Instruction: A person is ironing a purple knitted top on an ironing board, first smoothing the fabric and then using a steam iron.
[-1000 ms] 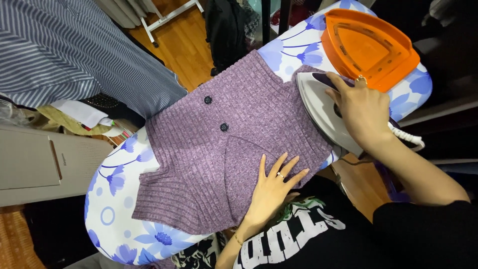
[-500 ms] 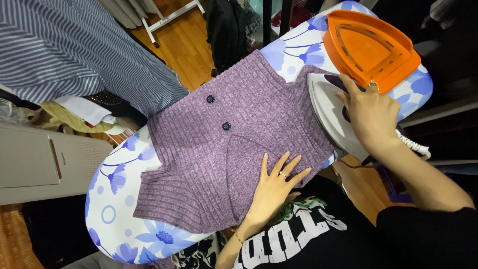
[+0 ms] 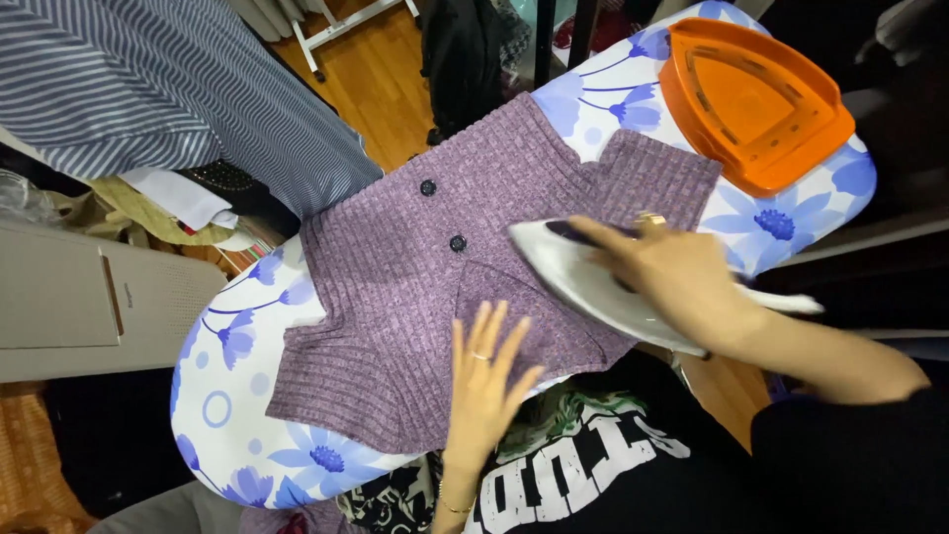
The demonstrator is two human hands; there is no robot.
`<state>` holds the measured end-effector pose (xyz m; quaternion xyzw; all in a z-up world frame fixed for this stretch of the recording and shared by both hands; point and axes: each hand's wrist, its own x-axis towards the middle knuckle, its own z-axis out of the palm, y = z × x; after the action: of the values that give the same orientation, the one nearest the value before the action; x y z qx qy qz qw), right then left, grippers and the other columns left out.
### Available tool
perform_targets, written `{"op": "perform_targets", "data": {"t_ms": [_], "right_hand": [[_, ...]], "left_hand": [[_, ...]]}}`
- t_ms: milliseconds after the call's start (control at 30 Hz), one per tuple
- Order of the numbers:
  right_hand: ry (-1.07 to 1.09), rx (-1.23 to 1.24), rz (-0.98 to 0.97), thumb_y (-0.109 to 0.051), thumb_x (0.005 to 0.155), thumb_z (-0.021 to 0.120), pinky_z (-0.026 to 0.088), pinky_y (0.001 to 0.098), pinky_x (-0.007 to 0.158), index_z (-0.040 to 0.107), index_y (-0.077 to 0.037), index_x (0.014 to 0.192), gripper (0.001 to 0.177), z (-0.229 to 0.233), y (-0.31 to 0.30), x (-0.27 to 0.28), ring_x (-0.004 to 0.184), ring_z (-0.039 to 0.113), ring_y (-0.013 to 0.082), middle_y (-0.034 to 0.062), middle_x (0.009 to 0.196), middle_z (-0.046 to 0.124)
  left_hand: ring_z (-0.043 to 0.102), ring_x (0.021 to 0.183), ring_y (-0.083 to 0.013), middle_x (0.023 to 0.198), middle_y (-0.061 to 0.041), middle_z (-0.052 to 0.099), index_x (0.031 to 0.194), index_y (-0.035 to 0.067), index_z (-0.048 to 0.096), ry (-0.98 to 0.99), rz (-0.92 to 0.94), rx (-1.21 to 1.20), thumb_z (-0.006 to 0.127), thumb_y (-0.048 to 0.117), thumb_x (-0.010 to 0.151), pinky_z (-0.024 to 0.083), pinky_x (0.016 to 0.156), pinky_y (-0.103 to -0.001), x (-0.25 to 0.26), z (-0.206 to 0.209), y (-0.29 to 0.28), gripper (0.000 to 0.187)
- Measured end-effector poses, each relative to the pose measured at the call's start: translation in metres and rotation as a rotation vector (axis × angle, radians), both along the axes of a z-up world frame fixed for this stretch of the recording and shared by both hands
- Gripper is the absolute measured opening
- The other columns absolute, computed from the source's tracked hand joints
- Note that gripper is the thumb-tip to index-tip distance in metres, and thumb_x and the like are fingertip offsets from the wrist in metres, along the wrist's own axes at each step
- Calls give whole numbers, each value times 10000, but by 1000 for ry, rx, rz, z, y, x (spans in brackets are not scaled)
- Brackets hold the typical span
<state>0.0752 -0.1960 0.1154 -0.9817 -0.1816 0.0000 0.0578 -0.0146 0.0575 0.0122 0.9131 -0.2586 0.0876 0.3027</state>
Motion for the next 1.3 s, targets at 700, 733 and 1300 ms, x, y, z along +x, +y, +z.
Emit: {"op": "perform_targets", "data": {"t_ms": [700,733,1300], "right_hand": [[-372,-195,20,-518,1011,503,454,350,349,494,-350,1463,482,-47,44,40,448,615,233,110,827,632],[-368,-230,0,-529,1007,498,447,346,350,505,-360,1461,484,-49,42,37,468,626,221,82,787,617],[-495,-159,-103,-539,947,600,435,352,385,589,-368,1349,437,-99,126,166,417,571,206,50,696,590]], "left_hand": [[282,1491,-352,1583,-115,382,1466,166,491,7,192,232,585,516,952,123,1179,-658,10,-3,13,629],[285,1488,-355,1582,-116,382,1468,166,487,11,189,232,584,516,953,126,1173,-664,9,-4,13,629],[263,1499,-335,1590,-108,370,1473,174,482,-4,197,241,567,527,957,109,1175,-665,8,-7,12,631]]}}
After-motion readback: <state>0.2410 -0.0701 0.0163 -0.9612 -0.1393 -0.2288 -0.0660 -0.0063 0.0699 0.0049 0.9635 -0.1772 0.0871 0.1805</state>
